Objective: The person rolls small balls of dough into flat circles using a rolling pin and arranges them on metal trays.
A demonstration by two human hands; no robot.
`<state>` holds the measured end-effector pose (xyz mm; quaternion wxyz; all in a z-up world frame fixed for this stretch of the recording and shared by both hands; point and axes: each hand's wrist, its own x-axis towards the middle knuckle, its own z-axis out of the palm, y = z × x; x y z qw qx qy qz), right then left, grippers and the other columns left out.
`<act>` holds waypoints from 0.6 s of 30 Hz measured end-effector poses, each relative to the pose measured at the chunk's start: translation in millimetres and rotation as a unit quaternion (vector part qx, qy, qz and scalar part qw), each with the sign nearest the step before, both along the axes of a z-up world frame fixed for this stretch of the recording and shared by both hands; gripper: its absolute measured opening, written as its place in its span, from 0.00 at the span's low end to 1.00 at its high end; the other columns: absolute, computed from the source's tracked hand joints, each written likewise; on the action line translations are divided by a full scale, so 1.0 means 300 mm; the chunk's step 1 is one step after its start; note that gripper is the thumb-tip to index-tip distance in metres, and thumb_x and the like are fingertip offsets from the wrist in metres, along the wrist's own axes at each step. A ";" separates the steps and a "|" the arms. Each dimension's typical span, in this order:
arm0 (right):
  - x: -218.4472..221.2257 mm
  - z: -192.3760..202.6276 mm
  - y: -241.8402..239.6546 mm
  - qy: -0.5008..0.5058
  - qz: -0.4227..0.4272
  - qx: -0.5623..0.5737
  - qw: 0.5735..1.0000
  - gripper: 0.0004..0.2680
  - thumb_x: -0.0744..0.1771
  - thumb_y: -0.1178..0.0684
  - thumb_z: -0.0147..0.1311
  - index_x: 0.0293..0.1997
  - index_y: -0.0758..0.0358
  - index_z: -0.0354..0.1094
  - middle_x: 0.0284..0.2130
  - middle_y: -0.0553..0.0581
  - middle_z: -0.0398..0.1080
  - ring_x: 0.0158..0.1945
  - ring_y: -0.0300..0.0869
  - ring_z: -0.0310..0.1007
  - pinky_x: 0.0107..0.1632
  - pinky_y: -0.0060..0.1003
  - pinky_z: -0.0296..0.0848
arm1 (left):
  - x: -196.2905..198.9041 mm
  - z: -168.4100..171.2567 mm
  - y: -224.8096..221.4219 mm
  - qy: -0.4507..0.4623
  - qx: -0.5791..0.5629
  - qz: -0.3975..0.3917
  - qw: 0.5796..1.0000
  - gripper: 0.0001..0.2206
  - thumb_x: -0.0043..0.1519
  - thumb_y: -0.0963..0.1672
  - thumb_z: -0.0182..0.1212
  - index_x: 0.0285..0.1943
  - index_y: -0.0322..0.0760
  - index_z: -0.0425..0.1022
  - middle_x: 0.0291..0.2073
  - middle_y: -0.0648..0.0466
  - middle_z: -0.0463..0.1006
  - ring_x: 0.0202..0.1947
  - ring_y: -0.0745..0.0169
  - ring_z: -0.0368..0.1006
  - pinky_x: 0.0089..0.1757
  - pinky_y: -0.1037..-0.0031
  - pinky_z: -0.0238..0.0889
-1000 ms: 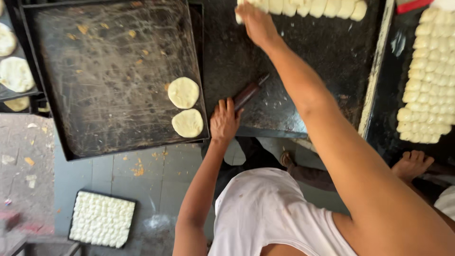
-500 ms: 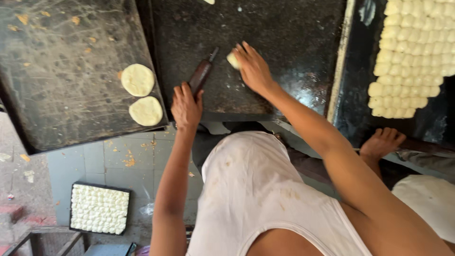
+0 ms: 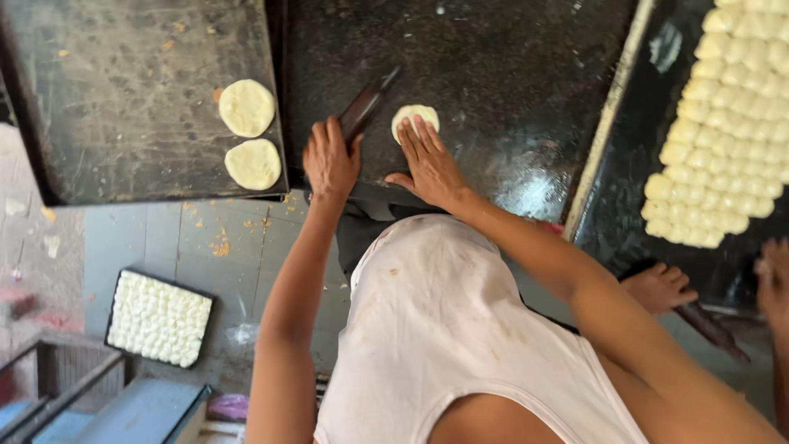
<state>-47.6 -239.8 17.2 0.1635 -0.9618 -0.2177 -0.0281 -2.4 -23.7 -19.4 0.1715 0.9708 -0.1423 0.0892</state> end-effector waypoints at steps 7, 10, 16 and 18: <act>0.192 0.074 -0.141 -0.104 -0.175 0.219 0.954 0.08 0.73 0.50 0.53 0.55 0.59 0.74 0.40 0.58 0.79 0.42 0.54 0.80 0.48 0.51 0.76 | 0.208 0.006 -0.034 0.004 0.015 -0.224 0.974 0.23 0.63 0.55 0.70 0.53 0.35 0.72 0.42 0.49 0.75 0.35 0.52 0.78 0.36 0.64 0.74; 0.147 -0.065 -0.136 -0.079 -0.211 0.256 0.940 0.06 0.73 0.52 0.51 0.50 0.62 0.72 0.40 0.63 0.79 0.40 0.53 0.82 0.39 0.47 0.78 | 0.177 0.046 -0.091 -0.007 0.069 -0.323 0.944 0.33 0.58 0.63 0.64 0.54 0.35 0.71 0.43 0.49 0.76 0.36 0.51 0.80 0.35 0.63 0.75; 0.419 -0.191 -0.254 -0.063 -0.252 0.187 0.947 0.06 0.74 0.53 0.51 0.50 0.62 0.73 0.35 0.64 0.78 0.37 0.58 0.80 0.37 0.49 0.76 | 0.406 0.085 -0.179 0.124 0.015 -0.193 0.973 0.45 0.61 0.65 0.59 0.75 0.32 0.61 0.49 0.42 0.75 0.34 0.41 0.79 0.31 0.56 0.75; 0.303 -0.183 -0.228 -0.080 -0.230 0.229 0.942 0.07 0.74 0.54 0.46 0.53 0.63 0.71 0.38 0.62 0.80 0.35 0.50 0.82 0.38 0.45 0.78 | 0.333 0.069 -0.152 0.081 0.009 -0.258 0.963 0.43 0.58 0.65 0.61 0.72 0.33 0.64 0.46 0.41 0.76 0.36 0.42 0.79 0.33 0.55 0.75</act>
